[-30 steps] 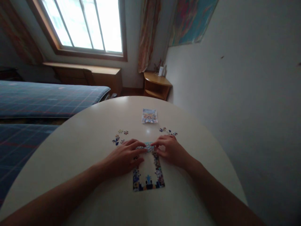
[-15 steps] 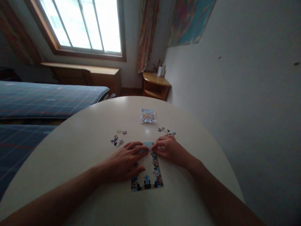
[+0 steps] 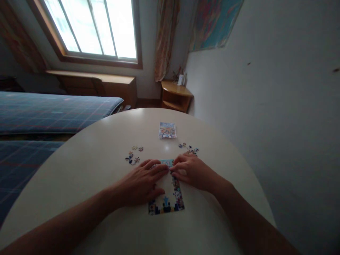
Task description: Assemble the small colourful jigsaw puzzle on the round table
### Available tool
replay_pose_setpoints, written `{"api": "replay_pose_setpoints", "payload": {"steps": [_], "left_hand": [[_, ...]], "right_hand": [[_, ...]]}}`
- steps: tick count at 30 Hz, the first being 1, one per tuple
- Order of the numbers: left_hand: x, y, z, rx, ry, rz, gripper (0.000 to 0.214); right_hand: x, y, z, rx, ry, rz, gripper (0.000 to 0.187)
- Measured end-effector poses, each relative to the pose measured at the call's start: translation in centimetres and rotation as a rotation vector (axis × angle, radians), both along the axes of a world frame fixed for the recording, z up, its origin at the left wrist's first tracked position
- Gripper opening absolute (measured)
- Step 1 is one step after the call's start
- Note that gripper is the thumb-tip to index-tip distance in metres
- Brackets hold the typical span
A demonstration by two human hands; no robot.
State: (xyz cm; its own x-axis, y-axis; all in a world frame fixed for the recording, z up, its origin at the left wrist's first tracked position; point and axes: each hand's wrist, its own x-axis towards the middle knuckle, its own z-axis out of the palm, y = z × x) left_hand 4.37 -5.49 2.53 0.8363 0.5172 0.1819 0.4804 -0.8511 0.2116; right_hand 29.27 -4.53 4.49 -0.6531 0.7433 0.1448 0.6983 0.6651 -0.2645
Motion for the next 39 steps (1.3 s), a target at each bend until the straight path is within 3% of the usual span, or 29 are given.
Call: {"api": "replay_pose_setpoints", "payload": {"steps": [2, 4, 8, 10, 15, 22, 26, 28, 31, 39], "left_hand": [[-0.2, 0.2, -0.2, 0.025, 0.023, 0.004, 0.054], [-0.4, 0.6, -0.5, 0.063, 0.035, 0.04, 0.054], [-1.1, 1.9, -1.1, 0.126, 0.009, 0.2, 0.047], [-1.8, 2.5, -1.3, 0.129, -0.018, 0.249, 0.047], [-3.0, 3.3, -2.1, 0.076, -0.007, 0.229, 0.064], [-4.3, 4.4, -2.8, 0.042, 0.047, 0.277, 0.064], [-7.1, 6.1, -2.9, 0.063, 0.045, 0.368, 0.068], [-8.2, 6.9, -3.2, 0.058, 0.041, 0.406, 0.074], [-8.7, 7.5, -3.8, 0.012, 0.073, 0.406, 0.074], [-7.6, 7.5, -3.6, -0.02, 0.044, 0.44, 0.064]], "right_hand": [[-0.4, -0.6, 0.6, -0.004, -0.035, -0.009, 0.021], [-0.7, -1.3, 0.9, -0.012, -0.067, -0.01, 0.04], [-0.8, -1.6, 0.1, -0.002, -0.134, -0.053, 0.073], [-0.6, -1.2, -0.8, 0.013, -0.158, -0.1, 0.072], [-0.3, -0.3, -2.5, 0.036, -0.164, -0.178, 0.066], [2.1, 1.3, -2.0, -0.023, -0.04, -0.188, 0.053], [5.5, 3.1, -2.3, 0.002, 0.032, -0.42, 0.064], [6.3, 3.7, -2.8, -0.019, 0.018, -0.443, 0.077], [5.9, 3.8, -3.6, -0.066, -0.037, -0.438, 0.086], [3.6, 5.1, -3.2, -0.167, -0.233, -0.548, 0.065]]}}
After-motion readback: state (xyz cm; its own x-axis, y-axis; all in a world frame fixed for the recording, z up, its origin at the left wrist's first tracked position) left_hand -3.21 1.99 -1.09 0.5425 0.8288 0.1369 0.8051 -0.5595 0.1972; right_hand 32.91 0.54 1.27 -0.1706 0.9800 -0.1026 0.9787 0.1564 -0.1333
